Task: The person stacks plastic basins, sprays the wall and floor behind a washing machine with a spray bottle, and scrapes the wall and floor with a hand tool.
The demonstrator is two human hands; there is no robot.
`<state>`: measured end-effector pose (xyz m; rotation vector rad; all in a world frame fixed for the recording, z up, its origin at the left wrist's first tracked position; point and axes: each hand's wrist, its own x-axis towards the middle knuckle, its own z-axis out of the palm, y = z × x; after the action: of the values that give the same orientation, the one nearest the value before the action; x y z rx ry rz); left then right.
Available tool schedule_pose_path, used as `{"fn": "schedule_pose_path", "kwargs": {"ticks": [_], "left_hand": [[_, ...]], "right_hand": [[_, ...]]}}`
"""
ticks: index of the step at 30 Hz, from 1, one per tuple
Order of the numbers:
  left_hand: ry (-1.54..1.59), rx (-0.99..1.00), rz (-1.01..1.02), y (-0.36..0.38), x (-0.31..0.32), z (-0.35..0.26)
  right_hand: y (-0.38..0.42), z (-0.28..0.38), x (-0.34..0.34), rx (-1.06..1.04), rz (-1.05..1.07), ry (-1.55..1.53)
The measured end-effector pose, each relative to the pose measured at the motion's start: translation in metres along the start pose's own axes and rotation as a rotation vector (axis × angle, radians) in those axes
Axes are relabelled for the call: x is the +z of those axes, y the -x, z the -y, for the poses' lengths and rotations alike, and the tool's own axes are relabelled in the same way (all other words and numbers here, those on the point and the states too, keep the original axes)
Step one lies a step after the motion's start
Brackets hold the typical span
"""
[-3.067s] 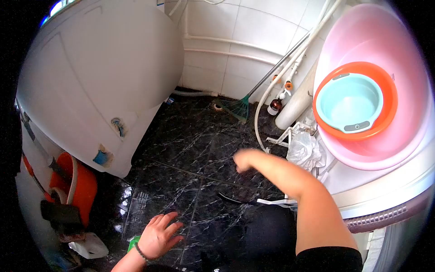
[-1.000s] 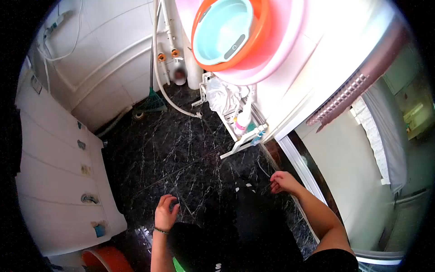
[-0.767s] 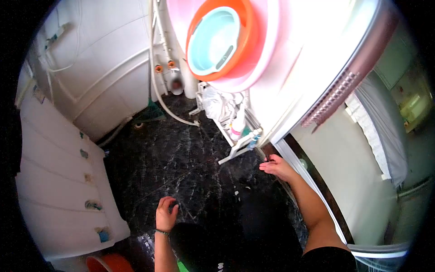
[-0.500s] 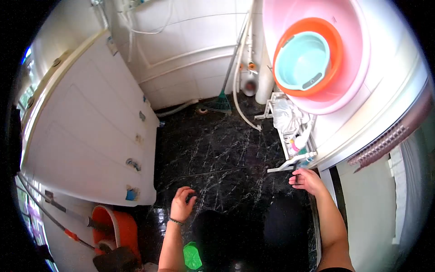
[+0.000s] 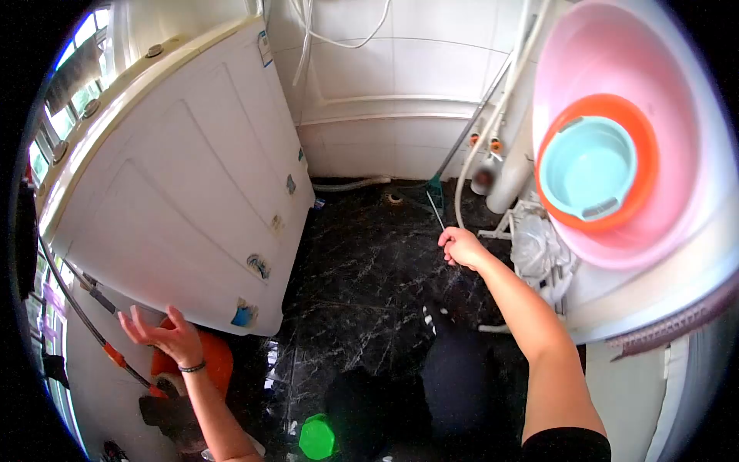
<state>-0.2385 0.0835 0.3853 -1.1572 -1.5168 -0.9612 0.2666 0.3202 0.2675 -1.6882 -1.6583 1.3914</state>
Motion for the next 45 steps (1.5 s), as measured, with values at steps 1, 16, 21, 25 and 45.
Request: {"fn": "schedule_pose_path", "kwargs": {"ticks": [1,16,21,25,45], "left_hand": [[-0.035,0.006,-0.048,-0.007,0.007,0.002],[-0.703,0.079,-0.011,0.028,0.072,0.061],[-1.003,0.242,0.054,0.030,0.056,0.071],[-1.067,0.214,0.107,0.023,0.061,0.069],[-1.142,0.137,0.093,0.023,0.043,0.071]], "right_hand": [[-0.026,0.003,0.002,-0.038,-0.015,0.194],[-0.469,0.112,0.073,-1.042,-0.302,1.383],[-0.580,0.157,0.157,-1.076,-0.248,1.039],[-0.573,0.083,0.118,-0.872,0.044,1.597],[-0.558,0.105,0.192,-0.639,0.159,1.467]]}}
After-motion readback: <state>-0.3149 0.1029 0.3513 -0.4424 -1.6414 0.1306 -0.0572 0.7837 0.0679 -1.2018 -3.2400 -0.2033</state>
